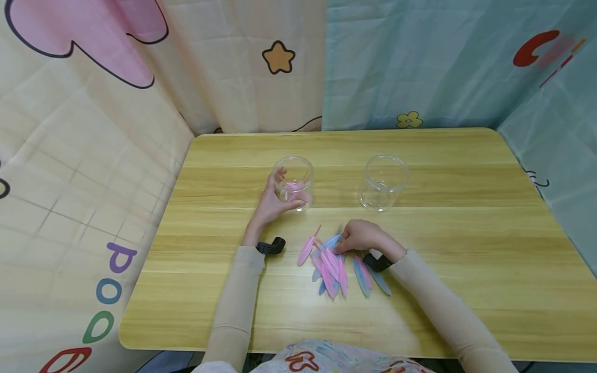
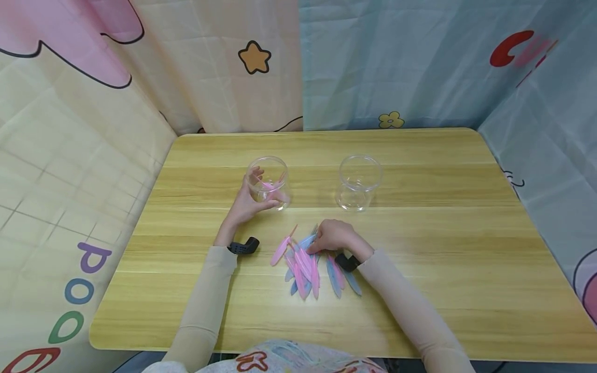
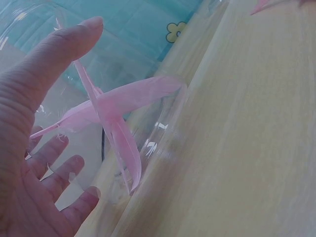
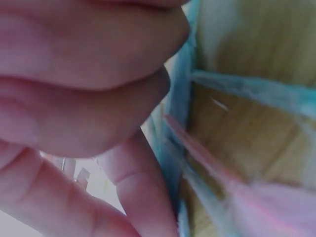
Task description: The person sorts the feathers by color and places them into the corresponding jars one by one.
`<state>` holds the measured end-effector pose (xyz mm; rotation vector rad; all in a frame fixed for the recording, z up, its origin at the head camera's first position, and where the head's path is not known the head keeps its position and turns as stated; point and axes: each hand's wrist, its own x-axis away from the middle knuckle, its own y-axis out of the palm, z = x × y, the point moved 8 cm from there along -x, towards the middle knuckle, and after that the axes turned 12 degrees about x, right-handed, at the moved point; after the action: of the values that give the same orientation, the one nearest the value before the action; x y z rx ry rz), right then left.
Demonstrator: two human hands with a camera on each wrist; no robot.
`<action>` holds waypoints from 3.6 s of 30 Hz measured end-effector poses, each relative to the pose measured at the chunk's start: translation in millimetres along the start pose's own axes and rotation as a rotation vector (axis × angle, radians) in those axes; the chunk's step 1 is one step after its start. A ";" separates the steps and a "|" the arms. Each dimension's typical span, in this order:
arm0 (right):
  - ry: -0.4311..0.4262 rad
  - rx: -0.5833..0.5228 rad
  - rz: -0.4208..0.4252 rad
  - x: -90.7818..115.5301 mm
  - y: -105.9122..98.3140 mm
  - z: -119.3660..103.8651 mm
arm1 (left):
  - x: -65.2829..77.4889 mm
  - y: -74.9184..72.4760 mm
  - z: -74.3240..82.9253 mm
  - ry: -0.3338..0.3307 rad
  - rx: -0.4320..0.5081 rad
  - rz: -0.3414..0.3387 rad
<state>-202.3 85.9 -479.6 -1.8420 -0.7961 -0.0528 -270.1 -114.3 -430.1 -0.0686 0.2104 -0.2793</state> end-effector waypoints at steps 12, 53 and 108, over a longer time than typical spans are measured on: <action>0.010 -0.118 0.045 1.1 5.4 6.1 | -0.3 -0.4 -0.8 -0.009 0.003 -0.002; -0.142 -0.348 0.002 15.5 -9.2 9.3 | -10.6 -9.1 -35.4 0.014 -0.054 0.039; -0.165 -0.614 0.753 -9.4 -149.2 -80.7 | -8.3 -9.6 -39.0 -0.008 -0.051 0.042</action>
<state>-264.0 42.7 -327.4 -2.6540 -0.1406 0.3784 -288.8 -122.6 -465.7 -0.1151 0.2110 -0.2315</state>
